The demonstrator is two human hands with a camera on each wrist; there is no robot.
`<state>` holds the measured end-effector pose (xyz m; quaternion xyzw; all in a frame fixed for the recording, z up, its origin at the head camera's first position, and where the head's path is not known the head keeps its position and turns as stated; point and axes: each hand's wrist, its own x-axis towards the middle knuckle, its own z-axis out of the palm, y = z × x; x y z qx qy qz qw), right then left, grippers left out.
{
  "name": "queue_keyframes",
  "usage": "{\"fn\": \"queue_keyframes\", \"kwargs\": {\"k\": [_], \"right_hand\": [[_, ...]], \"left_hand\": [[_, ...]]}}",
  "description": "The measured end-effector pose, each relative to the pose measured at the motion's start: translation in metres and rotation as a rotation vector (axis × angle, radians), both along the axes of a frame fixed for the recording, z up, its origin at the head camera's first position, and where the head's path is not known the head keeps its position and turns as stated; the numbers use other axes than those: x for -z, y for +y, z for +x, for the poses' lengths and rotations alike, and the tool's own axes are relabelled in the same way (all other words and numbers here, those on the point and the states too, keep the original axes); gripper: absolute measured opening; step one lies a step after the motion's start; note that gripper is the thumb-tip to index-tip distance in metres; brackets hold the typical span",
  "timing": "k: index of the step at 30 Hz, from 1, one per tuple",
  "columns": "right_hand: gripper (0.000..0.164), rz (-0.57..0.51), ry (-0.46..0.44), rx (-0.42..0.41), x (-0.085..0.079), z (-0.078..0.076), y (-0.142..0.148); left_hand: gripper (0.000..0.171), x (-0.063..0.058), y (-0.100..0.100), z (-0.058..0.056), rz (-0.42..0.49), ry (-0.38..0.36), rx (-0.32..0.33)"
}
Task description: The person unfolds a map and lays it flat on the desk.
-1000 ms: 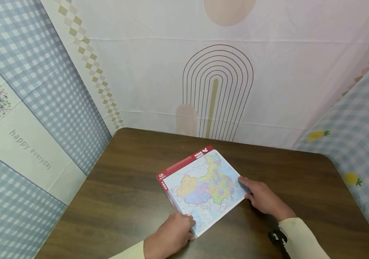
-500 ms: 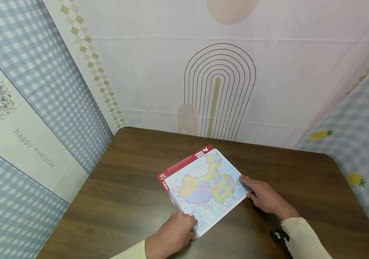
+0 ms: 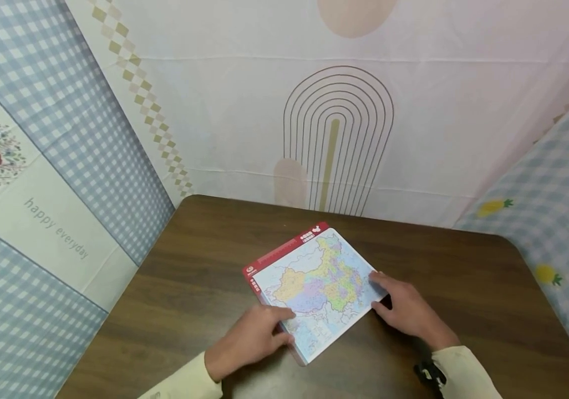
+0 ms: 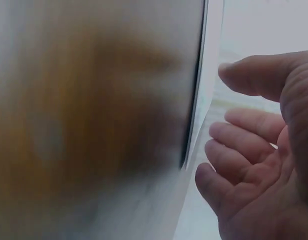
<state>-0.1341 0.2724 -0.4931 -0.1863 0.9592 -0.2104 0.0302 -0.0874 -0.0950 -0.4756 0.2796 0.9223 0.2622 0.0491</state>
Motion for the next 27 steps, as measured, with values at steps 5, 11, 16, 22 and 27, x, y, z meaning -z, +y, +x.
{"fn": "queue_keyframes", "kwargs": {"k": [5,11,16,22,27], "right_hand": [[0.067,-0.055,-0.024,-0.008,-0.005,0.017,-0.020],[0.069,-0.128,-0.096,0.010,-0.013,0.039,-0.051],[0.070,-0.178,-0.116,0.013,-0.014,0.057,-0.077],[0.070,-0.174,-0.128,-0.020,-0.011,0.076,-0.099],[0.075,-0.122,-0.110,-0.022,-0.011,0.088,-0.117]], "left_hand": [[0.039,0.000,-0.025,-0.029,0.058,0.069,-0.039],[0.044,-0.001,-0.055,-0.062,0.045,0.025,-0.094],[0.053,0.001,-0.074,-0.093,0.016,-0.053,-0.134],[0.056,0.013,-0.087,-0.122,-0.043,-0.076,-0.082],[0.058,0.018,-0.093,-0.134,-0.053,-0.103,-0.009]]}}
